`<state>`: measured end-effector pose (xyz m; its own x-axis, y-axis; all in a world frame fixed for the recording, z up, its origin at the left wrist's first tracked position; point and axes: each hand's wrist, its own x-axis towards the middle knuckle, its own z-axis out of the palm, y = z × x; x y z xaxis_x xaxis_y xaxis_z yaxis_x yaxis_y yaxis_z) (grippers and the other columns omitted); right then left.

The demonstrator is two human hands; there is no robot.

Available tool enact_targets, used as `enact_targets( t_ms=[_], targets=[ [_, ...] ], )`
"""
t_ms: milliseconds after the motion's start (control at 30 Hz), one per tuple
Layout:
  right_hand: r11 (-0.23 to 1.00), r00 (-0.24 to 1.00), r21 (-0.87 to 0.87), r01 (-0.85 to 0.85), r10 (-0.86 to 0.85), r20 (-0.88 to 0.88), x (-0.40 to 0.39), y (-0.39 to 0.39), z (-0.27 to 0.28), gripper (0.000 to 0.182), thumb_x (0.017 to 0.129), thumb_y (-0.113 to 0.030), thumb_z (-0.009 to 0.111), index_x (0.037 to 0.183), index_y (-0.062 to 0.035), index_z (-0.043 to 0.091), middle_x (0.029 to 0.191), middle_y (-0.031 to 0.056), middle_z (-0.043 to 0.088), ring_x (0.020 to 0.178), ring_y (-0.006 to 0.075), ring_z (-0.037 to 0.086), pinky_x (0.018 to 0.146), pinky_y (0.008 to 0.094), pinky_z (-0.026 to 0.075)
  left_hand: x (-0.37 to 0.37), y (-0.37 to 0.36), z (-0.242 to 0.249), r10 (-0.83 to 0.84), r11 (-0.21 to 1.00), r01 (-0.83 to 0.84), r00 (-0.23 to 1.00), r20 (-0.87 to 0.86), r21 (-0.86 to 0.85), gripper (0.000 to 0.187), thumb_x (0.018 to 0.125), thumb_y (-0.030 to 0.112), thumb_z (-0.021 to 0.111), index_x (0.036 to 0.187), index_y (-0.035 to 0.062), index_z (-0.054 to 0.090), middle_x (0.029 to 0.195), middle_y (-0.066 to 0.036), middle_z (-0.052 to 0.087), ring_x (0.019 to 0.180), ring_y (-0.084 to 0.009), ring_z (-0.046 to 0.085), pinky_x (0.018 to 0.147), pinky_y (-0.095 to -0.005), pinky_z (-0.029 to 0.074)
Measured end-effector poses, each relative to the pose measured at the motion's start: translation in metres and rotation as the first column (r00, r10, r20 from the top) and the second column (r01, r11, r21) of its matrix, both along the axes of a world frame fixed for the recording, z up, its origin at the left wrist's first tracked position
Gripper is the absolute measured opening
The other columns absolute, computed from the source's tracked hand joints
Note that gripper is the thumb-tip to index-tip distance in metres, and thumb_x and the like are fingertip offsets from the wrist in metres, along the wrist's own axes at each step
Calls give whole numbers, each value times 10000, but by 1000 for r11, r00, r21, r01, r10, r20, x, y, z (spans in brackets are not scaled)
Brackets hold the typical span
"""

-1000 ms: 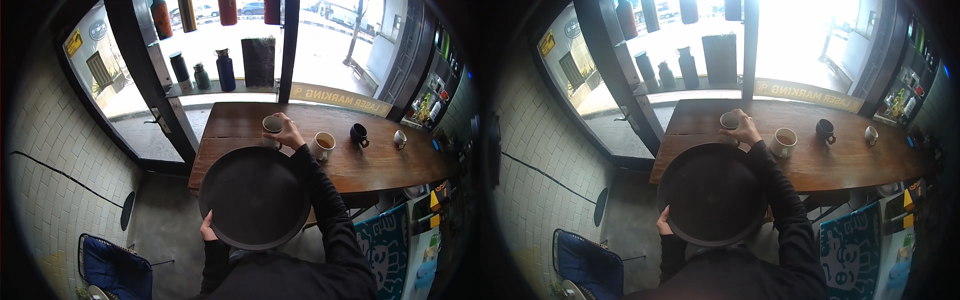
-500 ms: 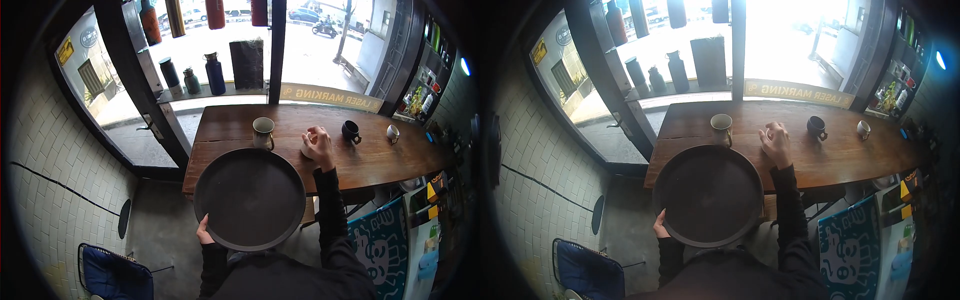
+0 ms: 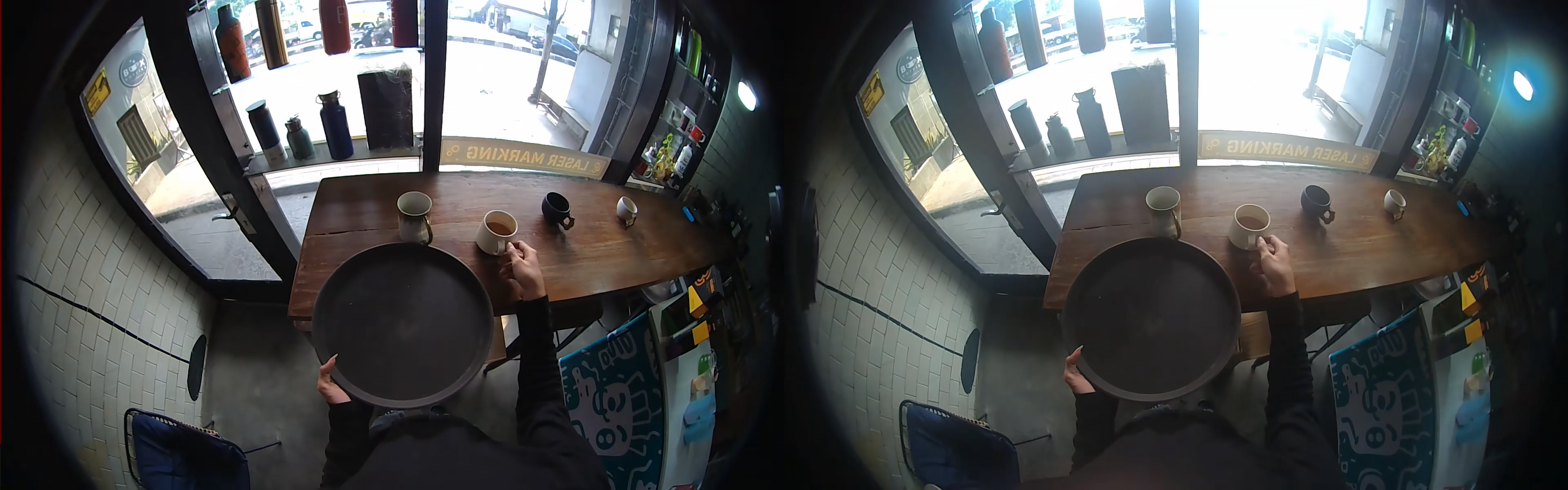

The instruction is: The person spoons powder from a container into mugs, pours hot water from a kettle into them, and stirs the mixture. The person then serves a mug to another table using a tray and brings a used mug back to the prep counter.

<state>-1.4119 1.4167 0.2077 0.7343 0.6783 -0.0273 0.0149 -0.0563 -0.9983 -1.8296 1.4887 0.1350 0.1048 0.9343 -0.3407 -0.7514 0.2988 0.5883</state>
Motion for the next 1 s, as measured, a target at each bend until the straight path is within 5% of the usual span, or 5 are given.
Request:
enact_targets(
  t_ms=[100, 233, 633, 867, 1000],
  targets=[
    [998, 965, 8, -54, 54, -258, -10, -3, 11, 308, 1012, -340, 502, 923, -54, 573, 730, 54, 637, 587, 156, 613, 534, 289, 498, 3, -8, 6, 22, 1000, -21, 1000, -19, 13, 280, 765, 214, 630, 945, 7, 686, 1007, -127, 690, 936, -296, 660, 876, -404, 532],
    [990, 953, -19, -143, 132, -271, -17, 4, 11, 311, 1010, -356, 503, 919, -69, 580, 719, 38, 606, 625, 161, 618, 562, 294, 500, 5, -14, -1, -61, 998, 61, 998, 4, -13, 290, 769, 205, 629, 977, 9, 676, 1034, -129, 683, 961, -297, 651, 894, -404, 526],
    [984, 966, 180, 0, 47, -253, -31, -20, 5, 306, 1024, -290, 474, 781, -104, 484, 676, 7, 481, 572, 141, 542, 526, 292, 451, -1, -46, 8, -168, 984, 177, 966, 198, -28, 340, 854, 216, 560, 1115, 14, 642, 1115, -136, 668, 1033, -304, 634, 945, -413, 497],
    [921, 941, 270, -280, 319, -111, -81, -68, 51, 327, 1047, -258, 427, 816, -42, 509, 694, 9, 477, 568, 125, 525, 522, 263, 443, 5, -65, 16, -238, 971, 236, 906, 349, 48, 441, 944, 347, 554, 1251, 32, 573, 1218, -131, 622, 1087, -296, 607, 960, -416, 482],
    [844, 855, 252, -473, 509, -100, -101, -89, 45, 331, 1052, -266, 419, 897, -7, 556, 751, 19, 516, 642, 117, 555, 606, 258, 464, 1, -84, 2, -161, 987, 151, 959, 235, 61, 511, 966, 393, 523, 1330, 35, 512, 1278, -130, 588, 1136, -293, 583, 990, -413, 463]
  ],
)
